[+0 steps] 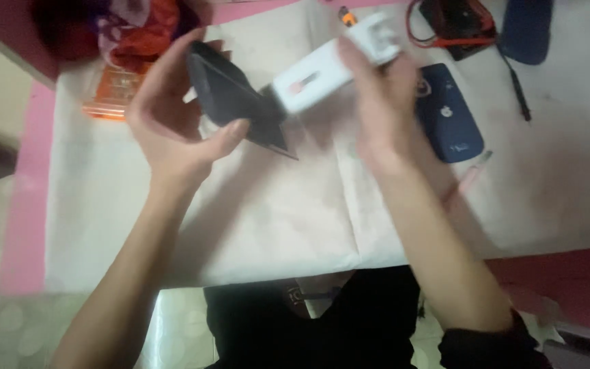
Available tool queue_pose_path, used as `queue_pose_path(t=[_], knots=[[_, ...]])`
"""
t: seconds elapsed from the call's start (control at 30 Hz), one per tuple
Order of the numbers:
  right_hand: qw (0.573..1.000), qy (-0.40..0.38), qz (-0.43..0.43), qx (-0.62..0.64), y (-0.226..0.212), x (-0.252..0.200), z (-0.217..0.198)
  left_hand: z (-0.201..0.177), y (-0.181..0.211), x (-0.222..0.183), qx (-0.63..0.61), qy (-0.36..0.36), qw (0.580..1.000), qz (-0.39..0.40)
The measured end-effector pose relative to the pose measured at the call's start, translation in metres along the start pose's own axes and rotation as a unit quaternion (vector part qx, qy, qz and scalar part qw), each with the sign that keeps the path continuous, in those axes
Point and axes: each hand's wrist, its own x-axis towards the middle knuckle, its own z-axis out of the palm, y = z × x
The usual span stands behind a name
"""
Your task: Disassembling a smartphone using a screwdriver and prying tools on a repair bench.
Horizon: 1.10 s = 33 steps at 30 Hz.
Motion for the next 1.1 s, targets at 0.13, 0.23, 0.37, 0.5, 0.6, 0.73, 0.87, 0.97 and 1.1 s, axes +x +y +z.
queue_pose_path(t=[0.13, 0.23, 0.37, 0.5, 0.6, 0.73, 0.87, 0.97, 1.1], knots=[[0.987, -0.012, 0.038, -0.154, 0.016, -0.006, -0.008, -0.007, -0.006, 0.003, -0.008, 0.032, 0.999, 0.032], [0.986, 0.006, 0.027, -0.165, 0.01, -0.005, -0.003, -0.011, -0.006, 0.0, 0.003, 0.036, 0.999, 0.037], [0.991, -0.028, -0.022, -0.126, -0.012, -0.013, 0.016, 0.001, -0.006, -0.003, -0.003, 0.031, 0.999, 0.027], [0.974, -0.033, 0.018, -0.224, 0.002, -0.01, -0.003, -0.013, -0.016, 0.005, 0.033, 0.084, 0.994, 0.059], [0.98, -0.031, 0.052, -0.189, 0.013, 0.0, -0.018, -0.019, -0.008, 0.008, 0.033, 0.079, 0.991, 0.104], [0.996, -0.015, 0.001, -0.087, -0.004, -0.003, -0.003, -0.014, -0.018, 0.001, 0.044, 0.087, 0.992, 0.075], [0.981, -0.045, 0.039, -0.183, -0.001, -0.011, -0.002, -0.019, -0.022, 0.004, 0.035, 0.112, 0.988, 0.1], [0.985, -0.032, -0.03, -0.17, 0.008, 0.012, -0.018, -0.026, -0.023, 0.0, 0.052, 0.119, 0.985, 0.117], [0.996, -0.045, -0.023, -0.076, -0.015, 0.001, 0.01, -0.012, -0.011, -0.007, 0.065, 0.086, 0.991, 0.083]])
